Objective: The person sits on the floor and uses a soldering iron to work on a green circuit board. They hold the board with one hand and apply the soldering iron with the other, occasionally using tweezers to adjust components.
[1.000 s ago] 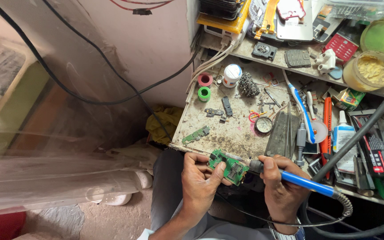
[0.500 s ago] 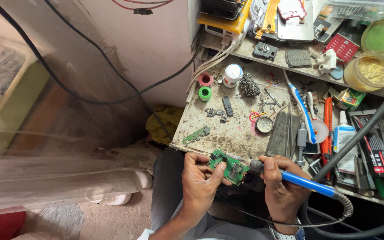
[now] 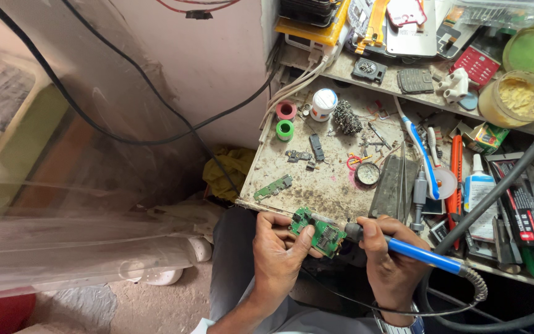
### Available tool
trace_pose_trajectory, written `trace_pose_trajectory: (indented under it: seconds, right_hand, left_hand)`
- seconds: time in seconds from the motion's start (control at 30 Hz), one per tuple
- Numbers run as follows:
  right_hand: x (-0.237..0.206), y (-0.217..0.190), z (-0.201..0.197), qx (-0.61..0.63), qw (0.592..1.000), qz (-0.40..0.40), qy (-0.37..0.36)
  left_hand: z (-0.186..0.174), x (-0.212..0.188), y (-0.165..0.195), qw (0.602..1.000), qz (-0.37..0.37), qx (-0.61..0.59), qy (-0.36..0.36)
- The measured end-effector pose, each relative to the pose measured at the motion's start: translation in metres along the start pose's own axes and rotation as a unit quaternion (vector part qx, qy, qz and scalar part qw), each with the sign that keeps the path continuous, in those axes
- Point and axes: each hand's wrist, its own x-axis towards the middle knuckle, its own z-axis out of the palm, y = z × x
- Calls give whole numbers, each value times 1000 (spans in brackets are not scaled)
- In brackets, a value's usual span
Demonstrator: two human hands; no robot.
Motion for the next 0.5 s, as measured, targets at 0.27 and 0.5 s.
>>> trace_pose_trajectory:
  seconds: [0.27, 0.5]
  right_hand:
    - [0, -1, 0, 1, 1000, 3, 1]
    - [-2, 0, 0, 9, 1000, 16, 12]
  left_hand:
    - [0, 0, -1, 1000, 2, 5, 1]
    - [-2, -1, 0, 1000, 8, -2, -7]
